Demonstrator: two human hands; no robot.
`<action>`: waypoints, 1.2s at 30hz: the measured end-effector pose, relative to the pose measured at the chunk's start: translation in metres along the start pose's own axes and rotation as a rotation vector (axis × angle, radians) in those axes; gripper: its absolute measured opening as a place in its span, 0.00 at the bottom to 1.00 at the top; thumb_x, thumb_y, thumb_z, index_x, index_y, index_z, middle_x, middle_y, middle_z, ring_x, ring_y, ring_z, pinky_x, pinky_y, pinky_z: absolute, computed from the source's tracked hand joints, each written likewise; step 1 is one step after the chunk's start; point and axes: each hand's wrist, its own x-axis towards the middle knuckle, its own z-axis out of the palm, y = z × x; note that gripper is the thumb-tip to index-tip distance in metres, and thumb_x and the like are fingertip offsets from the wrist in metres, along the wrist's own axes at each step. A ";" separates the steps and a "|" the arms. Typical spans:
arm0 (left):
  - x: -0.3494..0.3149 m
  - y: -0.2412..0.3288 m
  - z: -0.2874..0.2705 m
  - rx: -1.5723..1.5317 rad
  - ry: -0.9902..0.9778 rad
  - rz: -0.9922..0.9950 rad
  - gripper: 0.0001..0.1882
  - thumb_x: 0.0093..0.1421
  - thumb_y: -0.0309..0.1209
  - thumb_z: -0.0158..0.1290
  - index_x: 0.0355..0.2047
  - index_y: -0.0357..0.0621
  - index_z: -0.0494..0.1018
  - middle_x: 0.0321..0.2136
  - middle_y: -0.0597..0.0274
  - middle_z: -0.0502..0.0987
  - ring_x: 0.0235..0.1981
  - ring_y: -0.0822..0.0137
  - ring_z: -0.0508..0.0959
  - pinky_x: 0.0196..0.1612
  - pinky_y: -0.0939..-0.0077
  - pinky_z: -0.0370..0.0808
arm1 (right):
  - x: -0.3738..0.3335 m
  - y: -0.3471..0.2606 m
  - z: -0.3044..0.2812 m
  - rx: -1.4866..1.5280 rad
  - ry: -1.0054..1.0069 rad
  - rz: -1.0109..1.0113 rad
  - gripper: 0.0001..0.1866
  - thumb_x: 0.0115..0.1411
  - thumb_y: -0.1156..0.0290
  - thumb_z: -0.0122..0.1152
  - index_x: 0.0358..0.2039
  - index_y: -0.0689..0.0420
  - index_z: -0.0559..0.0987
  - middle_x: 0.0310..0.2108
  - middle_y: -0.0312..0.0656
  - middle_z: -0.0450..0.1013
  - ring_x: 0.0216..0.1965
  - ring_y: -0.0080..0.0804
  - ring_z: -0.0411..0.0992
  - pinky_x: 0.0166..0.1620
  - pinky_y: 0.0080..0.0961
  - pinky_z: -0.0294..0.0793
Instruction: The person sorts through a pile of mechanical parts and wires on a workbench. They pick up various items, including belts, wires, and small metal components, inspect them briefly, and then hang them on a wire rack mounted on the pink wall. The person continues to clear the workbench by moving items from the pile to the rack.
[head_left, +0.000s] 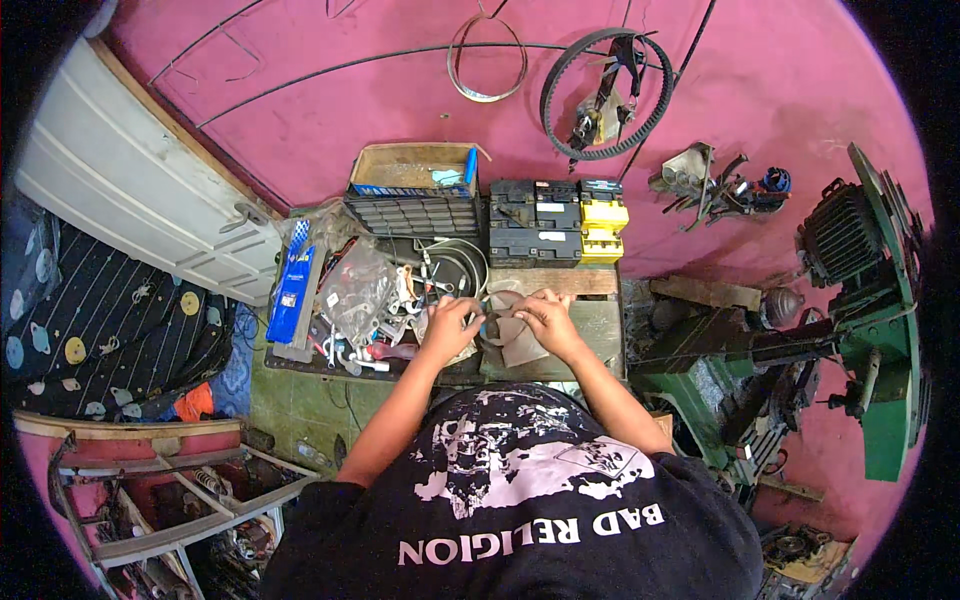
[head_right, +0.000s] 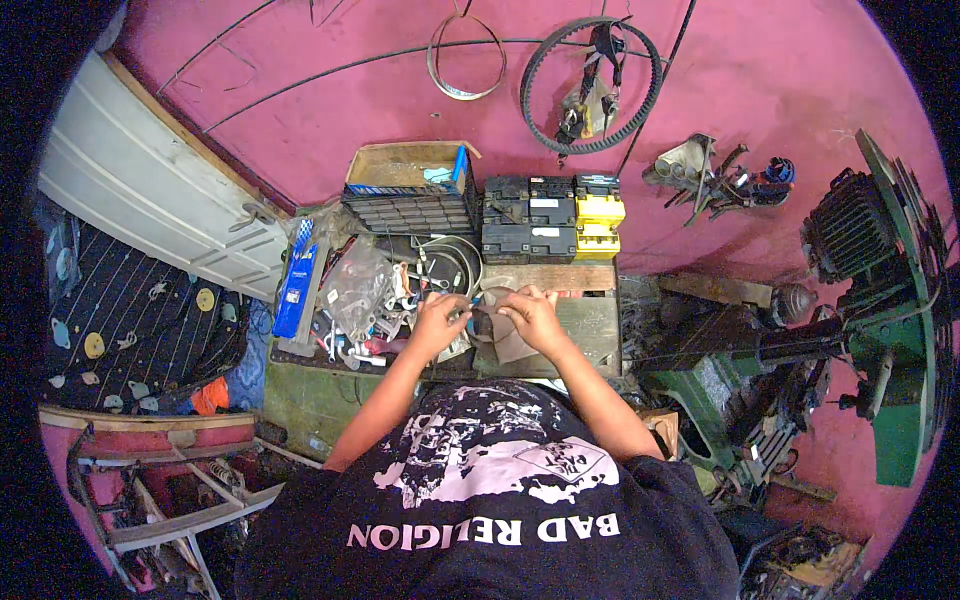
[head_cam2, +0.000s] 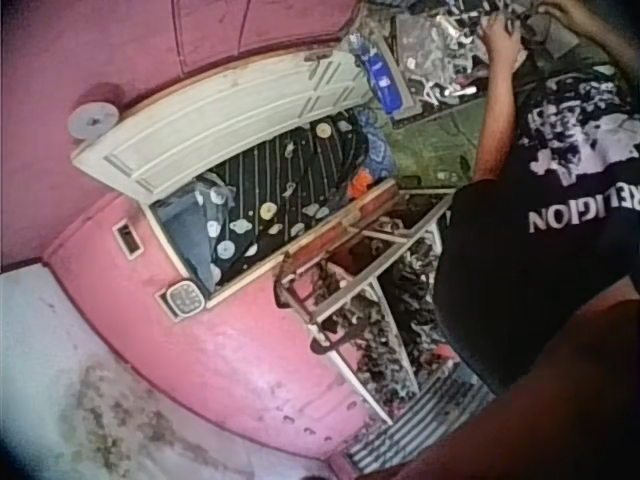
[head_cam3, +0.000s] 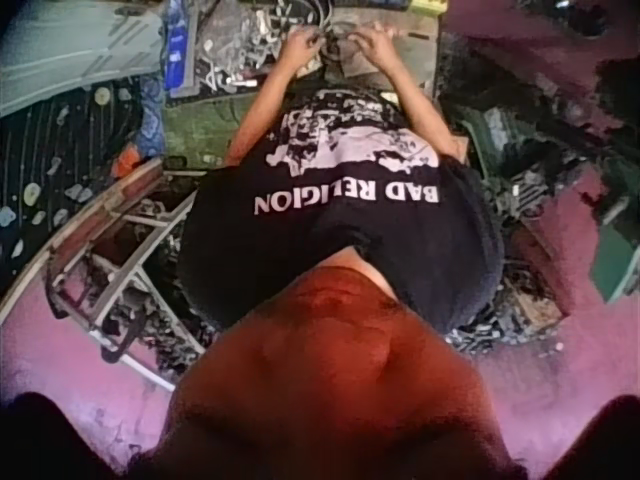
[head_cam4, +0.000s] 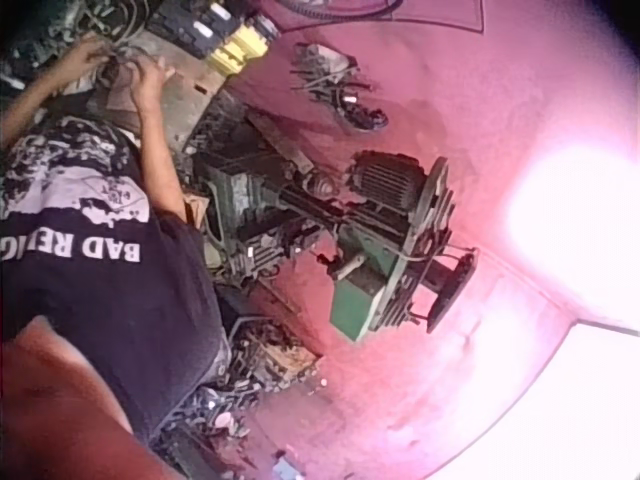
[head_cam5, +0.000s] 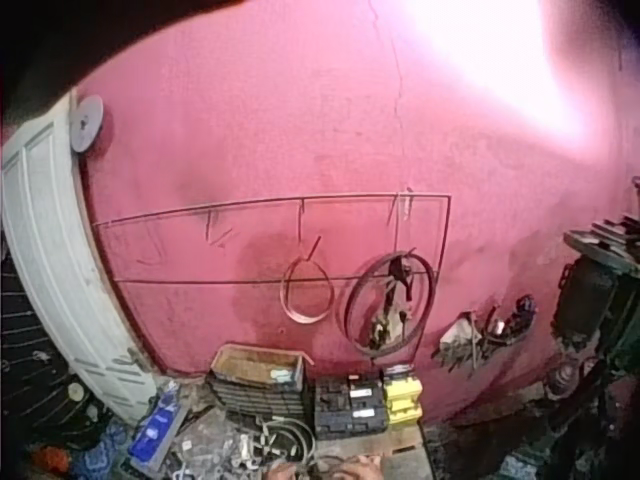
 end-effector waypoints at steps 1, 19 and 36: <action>-0.001 0.002 -0.004 -0.003 -0.026 -0.033 0.10 0.54 0.37 0.64 0.35 0.50 0.79 0.41 0.66 0.83 0.47 0.56 0.75 0.49 0.57 0.67 | 0.001 0.001 -0.004 0.024 -0.006 0.019 0.05 0.60 0.62 0.67 0.36 0.44 0.86 0.35 0.31 0.81 0.46 0.33 0.72 0.53 0.45 0.56; 0.001 0.044 -0.015 0.267 0.312 0.242 0.08 0.53 0.34 0.64 0.35 0.53 0.85 0.29 0.69 0.82 0.38 0.66 0.78 0.47 0.63 0.63 | 0.010 -0.024 0.007 -0.288 -0.014 -0.056 0.12 0.58 0.63 0.65 0.43 0.41 0.87 0.32 0.33 0.81 0.37 0.31 0.74 0.44 0.43 0.59; 0.140 0.080 -0.143 0.436 0.637 0.100 0.12 0.58 0.33 0.62 0.41 0.44 0.84 0.32 0.53 0.84 0.36 0.53 0.80 0.43 0.57 0.74 | 0.141 -0.076 -0.134 -0.466 0.666 -0.019 0.16 0.60 0.66 0.65 0.49 0.41 0.84 0.37 0.38 0.74 0.43 0.40 0.70 0.46 0.44 0.61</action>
